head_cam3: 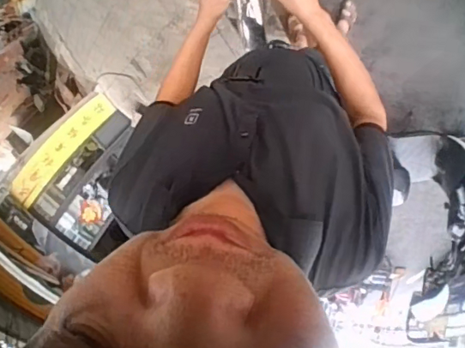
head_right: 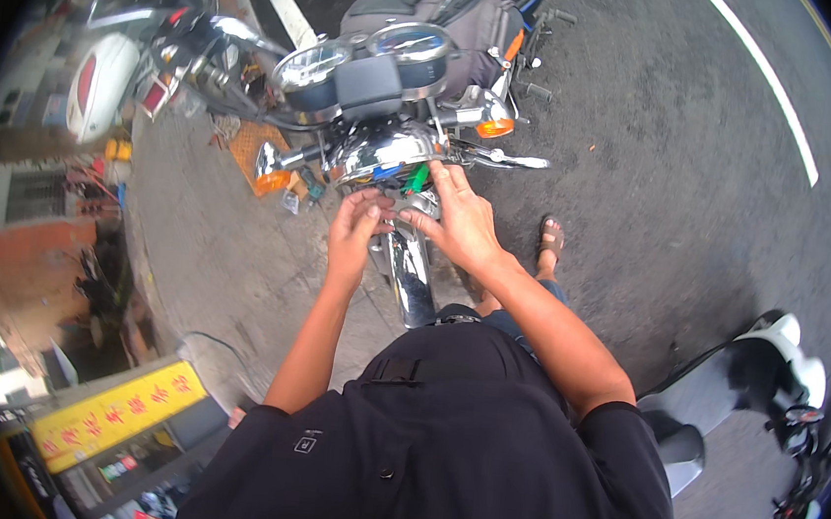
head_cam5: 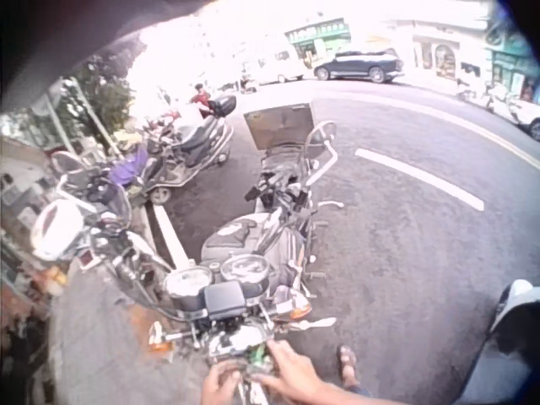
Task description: The person removes the motorcycle ignition switch using a hammer and a power tool, fits a replacement ignition switch onto the handlebar mount, and connects the wiring harnesses behind the headlight.
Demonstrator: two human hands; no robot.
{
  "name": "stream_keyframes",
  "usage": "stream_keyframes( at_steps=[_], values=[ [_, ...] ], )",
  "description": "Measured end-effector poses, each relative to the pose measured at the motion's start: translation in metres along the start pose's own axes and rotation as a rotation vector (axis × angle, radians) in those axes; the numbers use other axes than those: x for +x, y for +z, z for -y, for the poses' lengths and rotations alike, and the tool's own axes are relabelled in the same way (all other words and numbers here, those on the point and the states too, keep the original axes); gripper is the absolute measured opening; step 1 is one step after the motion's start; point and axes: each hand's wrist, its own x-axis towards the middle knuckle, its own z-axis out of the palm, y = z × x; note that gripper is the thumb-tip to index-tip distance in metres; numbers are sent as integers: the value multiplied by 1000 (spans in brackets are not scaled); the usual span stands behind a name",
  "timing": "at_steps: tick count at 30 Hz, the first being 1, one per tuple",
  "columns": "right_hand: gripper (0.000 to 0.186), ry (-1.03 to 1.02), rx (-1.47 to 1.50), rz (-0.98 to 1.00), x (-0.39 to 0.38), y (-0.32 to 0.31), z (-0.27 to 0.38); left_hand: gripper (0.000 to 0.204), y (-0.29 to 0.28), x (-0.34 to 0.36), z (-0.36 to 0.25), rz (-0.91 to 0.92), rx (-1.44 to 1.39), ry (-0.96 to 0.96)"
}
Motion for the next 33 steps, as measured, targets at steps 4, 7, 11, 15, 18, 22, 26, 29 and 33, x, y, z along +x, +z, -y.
stream_keyframes(
  at_steps=[4, 7, 11, 15, 18, 22, 26, 29, 33],
  values=[
    [65, 28, -155, 9, 10, 1, 13, 44, 15, 11, 3, 37, -267, -60],
    [55, 27, -142, 24, 11, 0, 19, 33, 22, 26, 22, 236, -492, -63],
    [54, 80, -117, 59, 10, -2, 12, 36, 30, 34, 35, 325, -691, -51],
    [53, 137, -2, 47, 8, -2, 7, 37, 35, 33, 39, 394, -721, 48],
    [52, 188, 57, 39, 8, 0, 12, 38, 40, 32, 43, 337, -672, 55],
    [47, 180, 32, 75, 12, -3, 16, 38, 37, 37, 48, 279, -666, 43],
    [47, 135, -32, 51, 15, -7, 11, 36, 41, 39, 44, 266, -737, -17],
    [45, 115, -46, 44, 14, -5, 18, 31, 32, 44, 46, 296, -739, -19],
    [45, 111, -72, 29, 15, -1, 14, 31, 30, 46, 52, 295, -750, -3]
  ],
)
